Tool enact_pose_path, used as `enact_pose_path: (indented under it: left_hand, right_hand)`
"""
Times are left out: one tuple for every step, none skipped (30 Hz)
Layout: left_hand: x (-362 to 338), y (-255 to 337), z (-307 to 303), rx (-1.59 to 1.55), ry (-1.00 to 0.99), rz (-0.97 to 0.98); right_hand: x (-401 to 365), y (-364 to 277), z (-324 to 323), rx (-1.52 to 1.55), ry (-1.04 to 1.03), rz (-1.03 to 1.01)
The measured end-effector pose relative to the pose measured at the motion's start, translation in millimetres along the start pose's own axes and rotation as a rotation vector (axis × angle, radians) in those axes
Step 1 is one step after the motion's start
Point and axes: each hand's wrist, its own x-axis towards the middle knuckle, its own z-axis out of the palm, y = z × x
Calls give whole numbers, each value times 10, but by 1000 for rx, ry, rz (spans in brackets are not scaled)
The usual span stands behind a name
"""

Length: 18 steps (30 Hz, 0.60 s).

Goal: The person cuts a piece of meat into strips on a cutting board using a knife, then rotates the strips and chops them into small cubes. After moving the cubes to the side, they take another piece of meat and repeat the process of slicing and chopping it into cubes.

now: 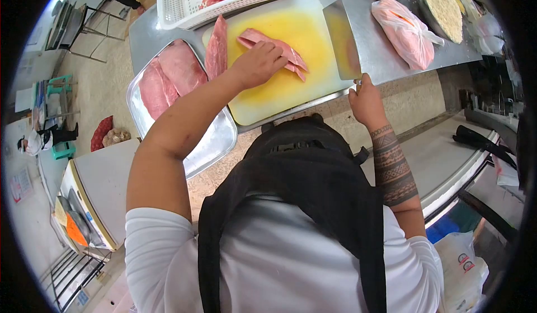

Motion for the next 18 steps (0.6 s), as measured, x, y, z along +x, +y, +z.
enact_pose_path:
  left_hand:
    - [48, 6, 28, 25, 130, -26]
    - [108, 1, 76, 50, 259, -52]
    - [153, -20, 134, 75, 389, -78]
    - [179, -53, 216, 54, 373, -126]
    - [204, -79, 300, 33, 357, -174]
    - [223, -95, 366, 13, 341, -221]
    - [217, -122, 422, -71, 306, -232]
    - [191, -163, 472, -155, 271, -241]
    - [199, -190, 493, -240, 235, -248]
    - [217, -140, 382, -172, 245, -186]
    - [194, -70, 273, -105, 253, -124]
    - [179, -28, 191, -37, 260, -64]
    - [193, -30, 205, -15, 258, -69]
    - [222, -21, 231, 7, 255, -73]
    - [251, -12, 256, 28, 253, -76]
    - [287, -13, 281, 16, 201, -108]
    - [344, -23, 302, 3, 150, -138]
    - [402, -20, 323, -9, 100, -168]
  right_hand:
    - [4, 3, -2, 17, 3, -2]
    - [6, 6, -4, 34, 5, -4]
    - [11, 8, -7, 41, -1, 4]
    - [15, 10, -11, 48, -7, 13]
    - [14, 12, -21, 54, -13, 21]
    - [7, 0, -36, 62, -16, 23]
    - [-4, -26, -55, 71, -18, 26]
    - [-16, -45, -75, 78, -19, 30]
    - [-26, -53, -93, 133, -43, 58]
    - [-40, -63, -104, 189, -65, 89]
    - [-65, -73, -106, 246, -89, 120]
    - [-113, -78, -76, 286, -99, 128]
    - [-175, -78, -20, 327, -110, 135]
    - [-221, -99, 8, 356, -115, 142]
    - [-267, -133, 28, 385, -120, 149]
    - [-313, -173, 36, 402, -119, 160]
    - [-372, -228, 35, 453, -137, 215]
    - [-432, -308, 18, 504, -152, 271]
